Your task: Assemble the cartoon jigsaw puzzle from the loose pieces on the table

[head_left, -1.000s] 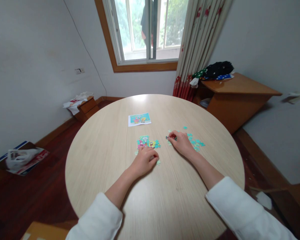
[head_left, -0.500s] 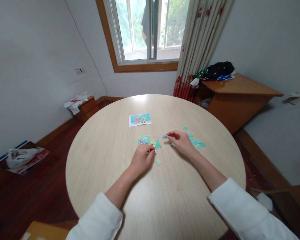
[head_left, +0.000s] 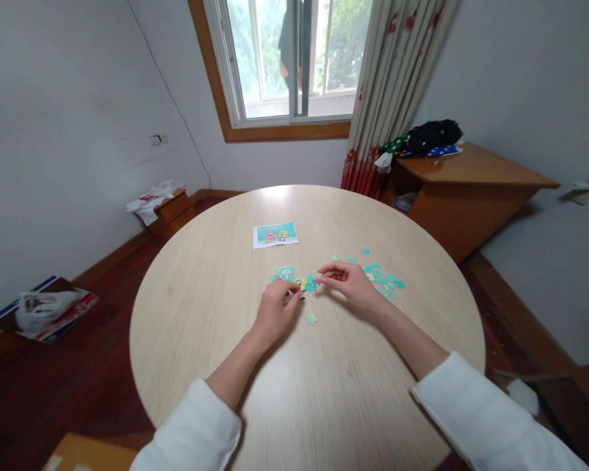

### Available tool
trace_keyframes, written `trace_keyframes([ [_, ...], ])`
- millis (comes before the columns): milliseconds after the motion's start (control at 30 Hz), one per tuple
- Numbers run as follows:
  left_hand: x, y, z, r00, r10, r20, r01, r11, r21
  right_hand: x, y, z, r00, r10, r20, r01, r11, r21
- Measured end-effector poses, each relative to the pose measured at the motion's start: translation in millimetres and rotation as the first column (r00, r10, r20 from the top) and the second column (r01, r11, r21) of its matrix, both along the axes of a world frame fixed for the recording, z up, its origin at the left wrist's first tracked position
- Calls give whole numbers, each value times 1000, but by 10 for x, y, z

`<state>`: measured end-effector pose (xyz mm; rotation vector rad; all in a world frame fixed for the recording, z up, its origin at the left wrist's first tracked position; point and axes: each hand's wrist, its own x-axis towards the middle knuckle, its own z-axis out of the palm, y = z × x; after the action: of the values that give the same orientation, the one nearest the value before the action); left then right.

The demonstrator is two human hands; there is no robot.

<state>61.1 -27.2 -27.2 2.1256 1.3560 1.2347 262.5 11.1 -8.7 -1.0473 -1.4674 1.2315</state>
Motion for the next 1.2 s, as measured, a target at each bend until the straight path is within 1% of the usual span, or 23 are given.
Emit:
trace_keyframes([
  [167, -13, -2, 10, 999, -50, 0, 50, 998, 45, -57, -60, 24, 994, 103, -26, -104, 994, -44],
  [267, -16, -6, 25, 997, -72, -3, 72, 996, 55, -78, -64, 29, 993, 115, -19, -116, 991, -59],
  [533, -16, -12, 25, 998, -62, 0, 62, 997, 49, -95, -87, 54, 991, 130, 3, -129, 987, -95],
  [767, -18, -6, 5, 998, -58, 9, 57, 997, 46, -105, -114, 59, 981, 192, -29, -194, 973, -125],
  [1033, -20, -23, 50, 999, -51, -6, 51, 998, 21, -109, -109, 47, 984, 180, -7, -179, 976, -120],
  [1200, -19, -31, 71, 999, -46, 6, 46, 999, 28, -110, -98, 39, 987, 161, -12, -161, 980, -121],
])
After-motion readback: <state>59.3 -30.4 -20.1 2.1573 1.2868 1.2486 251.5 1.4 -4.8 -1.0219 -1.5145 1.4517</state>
